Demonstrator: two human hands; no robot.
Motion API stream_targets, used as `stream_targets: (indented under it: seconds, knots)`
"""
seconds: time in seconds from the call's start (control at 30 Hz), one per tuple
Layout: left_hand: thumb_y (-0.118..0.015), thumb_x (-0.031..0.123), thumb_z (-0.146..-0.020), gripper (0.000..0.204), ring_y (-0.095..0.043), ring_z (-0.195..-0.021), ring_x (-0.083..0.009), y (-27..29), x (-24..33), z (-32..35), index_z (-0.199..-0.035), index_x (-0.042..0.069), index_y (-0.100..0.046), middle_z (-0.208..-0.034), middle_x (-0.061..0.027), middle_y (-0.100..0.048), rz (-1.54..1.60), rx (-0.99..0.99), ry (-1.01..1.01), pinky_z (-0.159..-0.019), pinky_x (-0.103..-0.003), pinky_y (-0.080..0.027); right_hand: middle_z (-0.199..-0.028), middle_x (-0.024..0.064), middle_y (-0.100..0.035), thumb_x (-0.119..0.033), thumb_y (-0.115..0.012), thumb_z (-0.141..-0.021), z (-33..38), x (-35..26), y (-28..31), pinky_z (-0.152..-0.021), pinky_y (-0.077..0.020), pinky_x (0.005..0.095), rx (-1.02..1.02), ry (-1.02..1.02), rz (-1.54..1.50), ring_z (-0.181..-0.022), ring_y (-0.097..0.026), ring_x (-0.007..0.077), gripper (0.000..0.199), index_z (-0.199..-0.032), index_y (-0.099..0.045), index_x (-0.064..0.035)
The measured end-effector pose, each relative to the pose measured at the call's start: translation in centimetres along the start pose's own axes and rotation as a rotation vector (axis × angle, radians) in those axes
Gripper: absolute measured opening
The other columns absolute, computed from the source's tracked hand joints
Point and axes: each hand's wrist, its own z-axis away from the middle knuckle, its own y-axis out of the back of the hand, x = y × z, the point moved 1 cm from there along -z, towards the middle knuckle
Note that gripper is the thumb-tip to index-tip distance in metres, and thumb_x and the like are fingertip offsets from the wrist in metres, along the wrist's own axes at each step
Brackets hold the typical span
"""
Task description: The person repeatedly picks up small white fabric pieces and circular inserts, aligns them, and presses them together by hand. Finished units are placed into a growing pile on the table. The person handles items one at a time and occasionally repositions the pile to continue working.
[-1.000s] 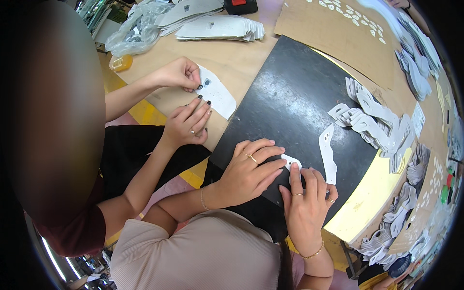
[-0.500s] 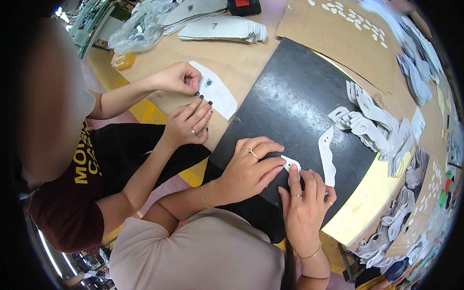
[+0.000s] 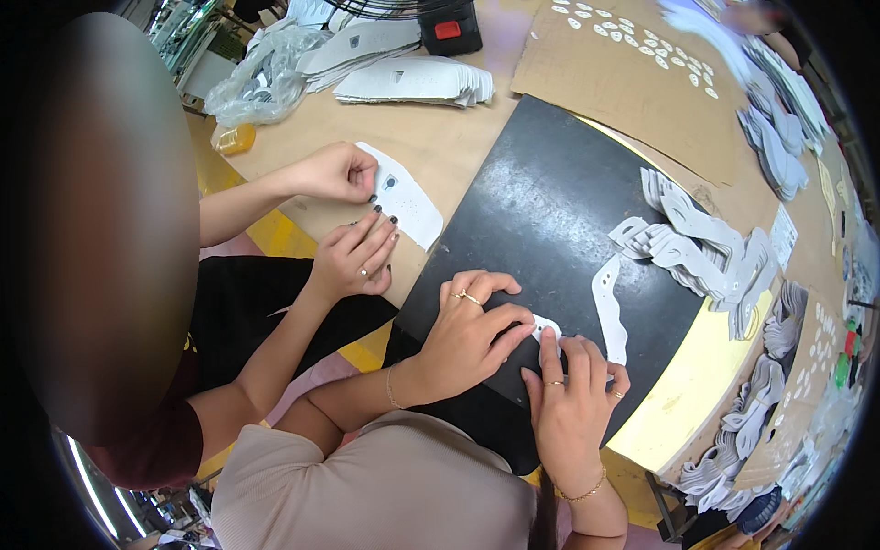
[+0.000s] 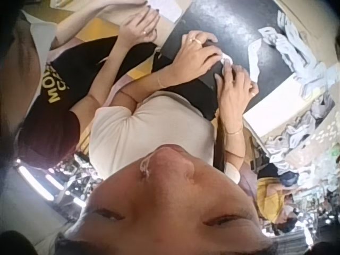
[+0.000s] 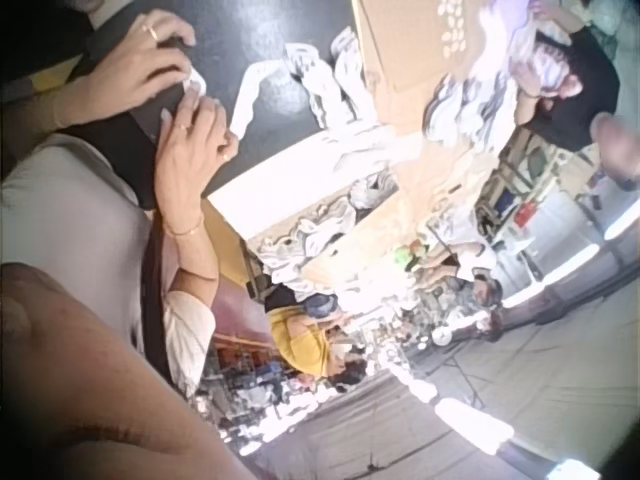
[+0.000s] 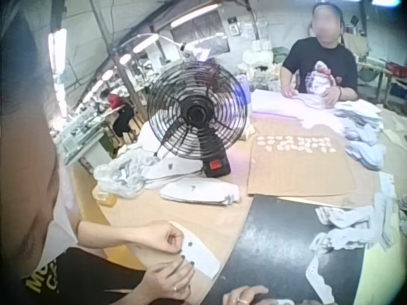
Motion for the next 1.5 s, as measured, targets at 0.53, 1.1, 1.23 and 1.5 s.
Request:
stream_targets:
  seconds: [0.53, 1.1, 1.23, 1.5]
  knots:
    - [-0.082, 0.031, -0.085, 0.025, -0.043, -0.113, -0.0288, 0.6, 0.0, -2.6, -0.100, 0.018, -0.067, -0.121, -0.0060, -0.050, -0.088, -0.134, 0.124, -0.091, -0.046, -0.027, -0.125, 0.0059, -0.058, -0.033, -0.077, -0.086, -0.2, -0.7, 0.0, -0.108, -0.0285, 0.0519, -0.017, 0.076, 0.228, -0.127, -0.053, 0.0212, 0.057, -0.133, -0.065, -0.0032]
    - [-0.079, 0.029, -0.086, 0.021, -0.047, -0.112, -0.0294, 0.3, -0.2, -2.8, -0.101, 0.019, -0.069, -0.115, -0.0059, -0.054, -0.168, -0.091, 0.092, -0.091, -0.047, -0.029, -0.122, 0.0082, -0.059, -0.032, -0.077, -0.085, -0.9, -0.4, 1.0, -0.105, -0.0330, 0.0490, -0.040, 0.080, 0.080, -0.124, -0.054, 0.0235, 0.056, -0.131, -0.065, -0.0020]
    - [-0.073, 0.026, -0.093, 0.021, -0.052, -0.112, -0.0277, 0.9, -0.9, -2.6, -0.108, 0.013, -0.069, -0.114, -0.0072, -0.061, -0.049, -0.041, 0.084, -0.096, -0.042, -0.031, -0.123, 0.0072, -0.061, -0.022, -0.082, -0.084, 0.2, 2.1, 2.1, -0.099, -0.0344, 0.0441, 0.199, -0.061, -0.100, -0.117, -0.057, 0.0259, 0.050, -0.130, -0.068, -0.0110]
    - [-0.069, 0.015, -0.095, 0.017, -0.061, -0.106, -0.0238, 1.7, -0.5, -2.4, -0.111, 0.007, -0.070, -0.114, -0.0081, -0.066, 0.234, -0.020, 0.076, -0.097, -0.036, -0.037, -0.127, 0.0152, -0.059, -0.025, -0.084, -0.084, 3.6, 3.8, 0.0, -0.100, -0.0398, 0.0447, 0.273, -0.399, -0.136, -0.117, -0.053, 0.0338, 0.058, -0.133, -0.065, -0.0017]
